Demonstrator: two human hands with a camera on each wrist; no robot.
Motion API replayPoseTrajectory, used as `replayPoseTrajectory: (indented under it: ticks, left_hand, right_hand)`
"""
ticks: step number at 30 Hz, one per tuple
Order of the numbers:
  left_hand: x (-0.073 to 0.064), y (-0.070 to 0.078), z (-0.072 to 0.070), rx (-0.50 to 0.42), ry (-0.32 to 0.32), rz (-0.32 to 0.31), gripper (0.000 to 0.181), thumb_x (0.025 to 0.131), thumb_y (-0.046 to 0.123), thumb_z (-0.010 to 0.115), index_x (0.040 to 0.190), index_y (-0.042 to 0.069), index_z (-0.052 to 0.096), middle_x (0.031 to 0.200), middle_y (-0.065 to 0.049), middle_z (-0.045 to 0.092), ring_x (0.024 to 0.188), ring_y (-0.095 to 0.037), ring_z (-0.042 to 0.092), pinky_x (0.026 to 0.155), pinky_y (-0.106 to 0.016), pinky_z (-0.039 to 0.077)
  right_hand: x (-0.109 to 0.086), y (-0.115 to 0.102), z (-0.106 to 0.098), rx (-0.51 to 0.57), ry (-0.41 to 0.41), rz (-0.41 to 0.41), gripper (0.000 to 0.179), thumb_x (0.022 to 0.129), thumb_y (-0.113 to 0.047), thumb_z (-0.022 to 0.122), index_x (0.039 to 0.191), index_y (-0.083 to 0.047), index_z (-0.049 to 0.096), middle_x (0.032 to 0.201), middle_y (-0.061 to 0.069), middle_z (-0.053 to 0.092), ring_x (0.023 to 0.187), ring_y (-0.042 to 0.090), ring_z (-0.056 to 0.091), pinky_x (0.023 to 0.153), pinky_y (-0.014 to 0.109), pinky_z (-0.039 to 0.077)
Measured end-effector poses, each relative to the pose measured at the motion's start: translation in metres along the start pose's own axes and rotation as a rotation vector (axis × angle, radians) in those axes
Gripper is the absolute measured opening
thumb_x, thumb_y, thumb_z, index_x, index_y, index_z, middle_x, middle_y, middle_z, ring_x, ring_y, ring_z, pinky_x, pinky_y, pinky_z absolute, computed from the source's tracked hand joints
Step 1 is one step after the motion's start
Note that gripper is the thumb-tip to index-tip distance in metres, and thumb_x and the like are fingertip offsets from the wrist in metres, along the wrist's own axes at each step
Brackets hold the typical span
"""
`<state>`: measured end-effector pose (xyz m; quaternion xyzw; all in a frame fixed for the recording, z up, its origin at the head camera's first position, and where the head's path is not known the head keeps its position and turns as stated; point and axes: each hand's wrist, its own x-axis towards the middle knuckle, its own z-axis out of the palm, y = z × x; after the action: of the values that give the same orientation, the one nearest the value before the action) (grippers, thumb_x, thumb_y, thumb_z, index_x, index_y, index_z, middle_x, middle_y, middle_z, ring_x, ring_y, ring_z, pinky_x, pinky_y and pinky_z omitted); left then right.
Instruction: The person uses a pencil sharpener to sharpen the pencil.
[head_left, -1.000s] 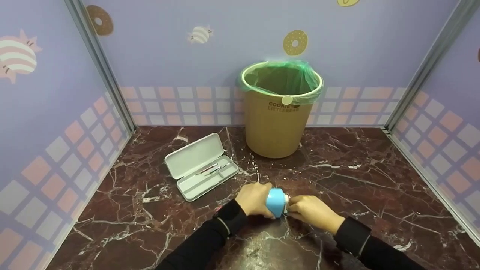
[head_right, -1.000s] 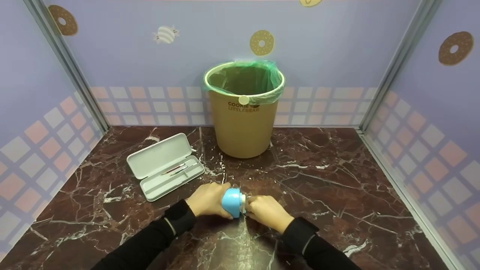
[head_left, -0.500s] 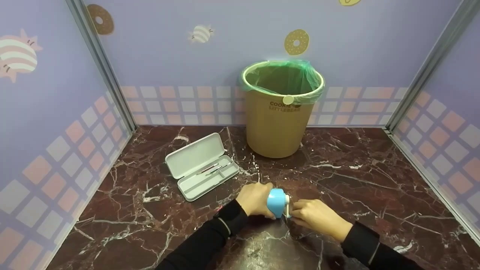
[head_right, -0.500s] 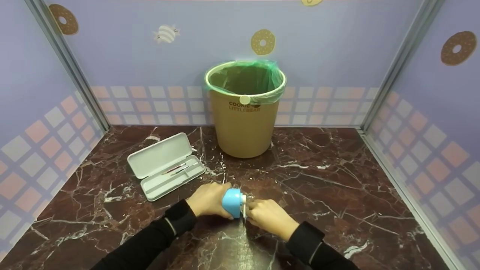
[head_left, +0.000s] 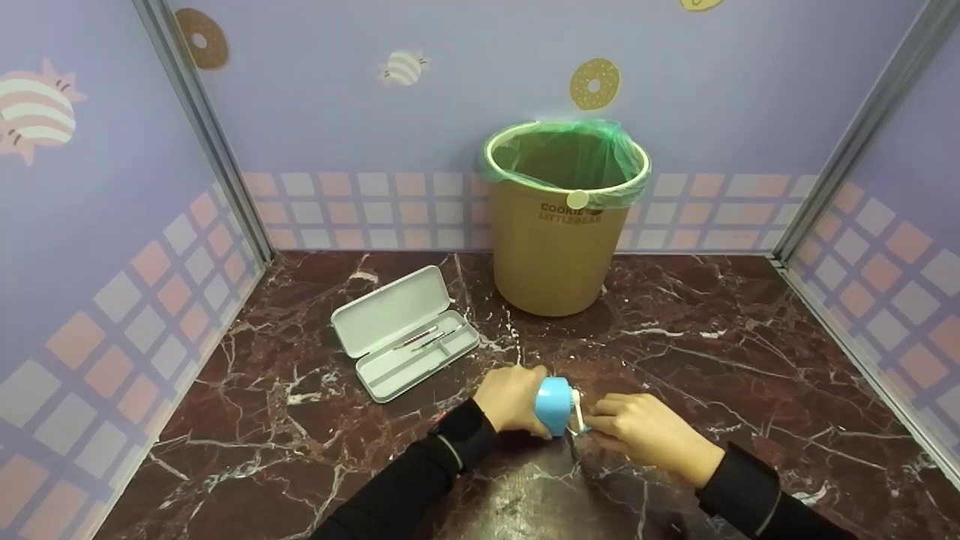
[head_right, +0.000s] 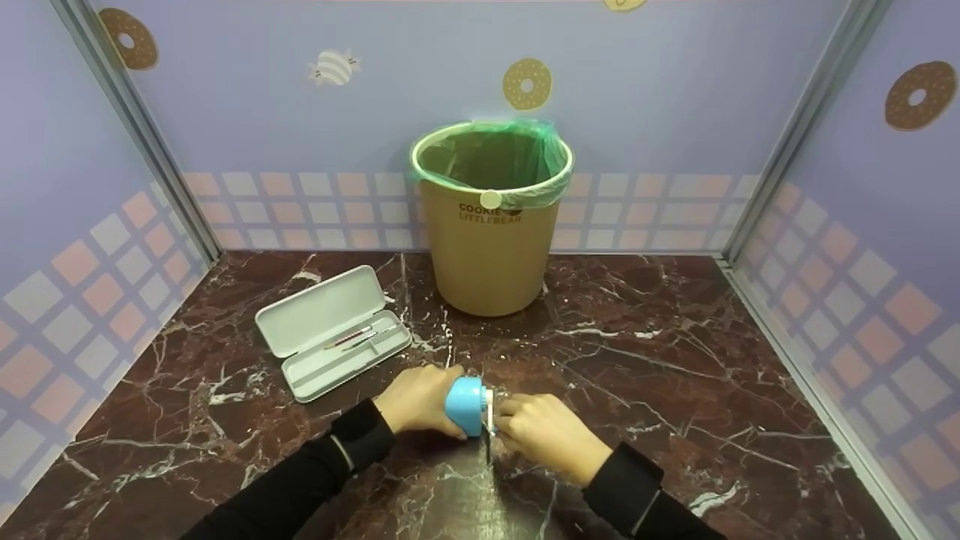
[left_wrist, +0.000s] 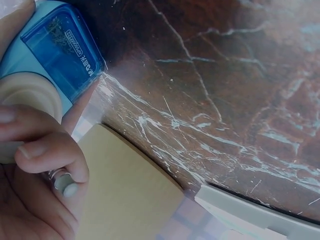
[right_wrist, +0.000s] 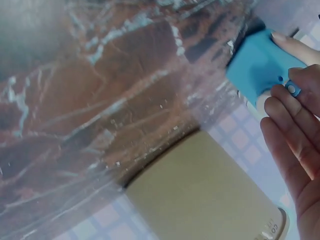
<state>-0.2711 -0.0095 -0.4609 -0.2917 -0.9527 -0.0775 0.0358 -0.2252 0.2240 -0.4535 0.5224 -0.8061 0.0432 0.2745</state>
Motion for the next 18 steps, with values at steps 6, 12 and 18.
replayPoseTrajectory:
  ticks: [6,12,18]
  left_hand:
    - [0.000,0.000,-0.001,-0.004,-0.009,-0.004,0.070,0.055,0.053,0.097,0.105,0.016,0.064,0.092,0.000,0.076,0.082,-0.019,0.073,0.066,-0.034,0.058]
    - [0.001,0.001,0.000,0.001,-0.013,0.005,0.071,0.056,0.053,0.097,0.107,0.016,0.064,0.093,-0.001,0.076,0.082,-0.020,0.074,0.066,-0.035,0.059]
    - [0.001,0.000,0.000,0.009,-0.011,0.012,0.071,0.055,0.053,0.097,0.105,0.016,0.063,0.092,-0.001,0.076,0.082,-0.021,0.074,0.066,-0.035,0.059]
  right_hand:
    - [0.003,0.006,-0.008,-0.002,0.019,0.010,0.021,0.072,-0.016,0.088,0.090,-0.012,0.078,0.077,-0.006,0.066,0.067,0.006,0.059,0.060,0.020,0.050]
    - [0.010,0.018,-0.016,-0.034,0.048,0.023,0.024,0.074,-0.018,0.085,0.095,-0.010,0.079,0.078,-0.004,0.067,0.069,0.008,0.063,0.064,0.023,0.056]
    - [0.014,0.030,-0.013,-0.035,0.062,0.091,0.025,0.074,-0.015,0.085,0.098,-0.009,0.079,0.084,-0.001,0.072,0.074,0.012,0.068,0.066,0.026,0.058]
